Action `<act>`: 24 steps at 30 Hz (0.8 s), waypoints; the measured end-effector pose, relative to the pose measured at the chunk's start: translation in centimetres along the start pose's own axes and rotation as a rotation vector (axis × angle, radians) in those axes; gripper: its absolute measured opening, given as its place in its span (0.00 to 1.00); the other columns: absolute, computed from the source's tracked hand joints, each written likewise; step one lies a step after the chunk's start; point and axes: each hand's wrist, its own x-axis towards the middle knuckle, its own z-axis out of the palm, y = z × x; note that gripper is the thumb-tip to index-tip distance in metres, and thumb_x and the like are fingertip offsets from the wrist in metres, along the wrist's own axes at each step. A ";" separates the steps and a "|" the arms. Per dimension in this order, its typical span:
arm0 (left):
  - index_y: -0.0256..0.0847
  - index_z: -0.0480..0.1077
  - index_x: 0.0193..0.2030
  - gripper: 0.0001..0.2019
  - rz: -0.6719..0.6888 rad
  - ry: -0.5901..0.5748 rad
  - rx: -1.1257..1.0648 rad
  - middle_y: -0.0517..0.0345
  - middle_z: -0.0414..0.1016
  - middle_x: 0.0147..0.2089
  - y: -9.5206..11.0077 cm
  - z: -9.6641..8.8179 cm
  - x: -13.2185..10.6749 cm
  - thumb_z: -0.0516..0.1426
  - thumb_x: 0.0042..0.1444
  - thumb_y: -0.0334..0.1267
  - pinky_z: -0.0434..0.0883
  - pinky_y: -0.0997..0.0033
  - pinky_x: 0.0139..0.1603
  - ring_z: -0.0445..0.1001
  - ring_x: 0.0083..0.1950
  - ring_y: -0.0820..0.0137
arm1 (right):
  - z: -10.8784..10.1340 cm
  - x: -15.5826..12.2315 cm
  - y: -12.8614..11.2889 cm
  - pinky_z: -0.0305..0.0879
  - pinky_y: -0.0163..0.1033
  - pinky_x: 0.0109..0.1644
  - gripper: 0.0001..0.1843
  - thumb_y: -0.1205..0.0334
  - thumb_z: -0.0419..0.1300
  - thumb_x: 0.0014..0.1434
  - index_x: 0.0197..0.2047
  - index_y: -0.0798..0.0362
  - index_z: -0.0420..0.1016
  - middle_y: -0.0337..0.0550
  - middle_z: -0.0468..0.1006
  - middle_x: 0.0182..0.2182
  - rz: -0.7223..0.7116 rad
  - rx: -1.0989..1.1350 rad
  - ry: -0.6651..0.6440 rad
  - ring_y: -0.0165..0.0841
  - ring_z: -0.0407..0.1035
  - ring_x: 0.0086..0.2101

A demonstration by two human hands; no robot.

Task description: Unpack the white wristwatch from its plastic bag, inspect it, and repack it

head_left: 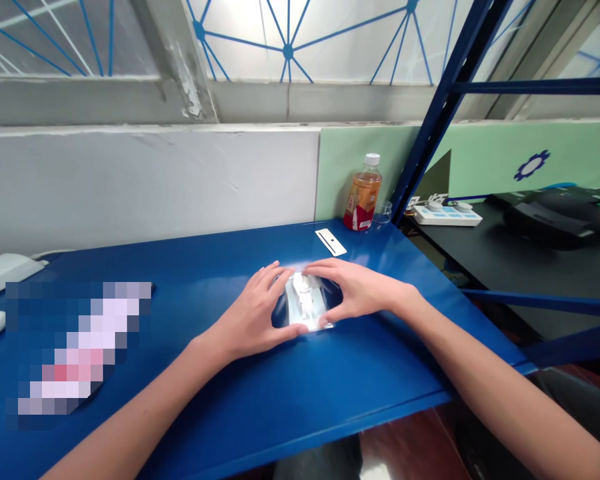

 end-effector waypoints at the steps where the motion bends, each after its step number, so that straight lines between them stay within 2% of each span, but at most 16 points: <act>1: 0.38 0.51 0.71 0.44 -0.010 0.003 0.001 0.37 0.57 0.70 0.0 0.0 0.0 0.59 0.55 0.61 0.56 0.41 0.68 0.49 0.73 0.45 | 0.1 0.0 0.0 0.63 0.52 0.61 0.47 0.45 0.71 0.46 0.65 0.56 0.63 0.58 0.68 0.61 0.010 0.001 -0.002 0.50 0.63 0.60; 8: 0.35 0.49 0.72 0.50 -0.061 -0.066 -0.024 0.37 0.48 0.74 -0.5 0.1 0.0 0.57 0.53 0.66 0.52 0.44 0.70 0.43 0.74 0.45 | 0.0 0.0 0.2 0.58 0.55 0.65 0.57 0.38 0.69 0.44 0.67 0.64 0.58 0.65 0.63 0.64 0.065 -0.025 -0.089 0.54 0.59 0.62; 15: 0.36 0.49 0.72 0.52 -0.043 -0.062 -0.034 0.37 0.49 0.74 -0.8 0.2 0.0 0.58 0.50 0.69 0.53 0.41 0.69 0.43 0.74 0.44 | 0.4 -0.2 0.8 0.54 0.56 0.67 0.60 0.37 0.70 0.42 0.70 0.56 0.53 0.59 0.61 0.66 0.089 0.041 -0.098 0.54 0.52 0.66; 18: 0.35 0.50 0.72 0.52 -0.046 -0.064 -0.036 0.36 0.49 0.73 -0.7 0.2 0.0 0.58 0.50 0.69 0.54 0.41 0.69 0.43 0.74 0.44 | 0.5 -0.2 0.9 0.54 0.56 0.67 0.61 0.36 0.70 0.42 0.71 0.57 0.52 0.60 0.58 0.67 0.105 0.041 -0.110 0.54 0.50 0.67; 24: 0.33 0.51 0.71 0.52 -0.053 -0.070 -0.030 0.35 0.51 0.73 -0.8 0.4 0.0 0.58 0.49 0.69 0.54 0.42 0.69 0.44 0.74 0.45 | 0.4 -0.1 0.7 0.46 0.56 0.71 0.65 0.34 0.67 0.44 0.72 0.65 0.47 0.62 0.46 0.71 0.147 -0.010 -0.176 0.52 0.42 0.69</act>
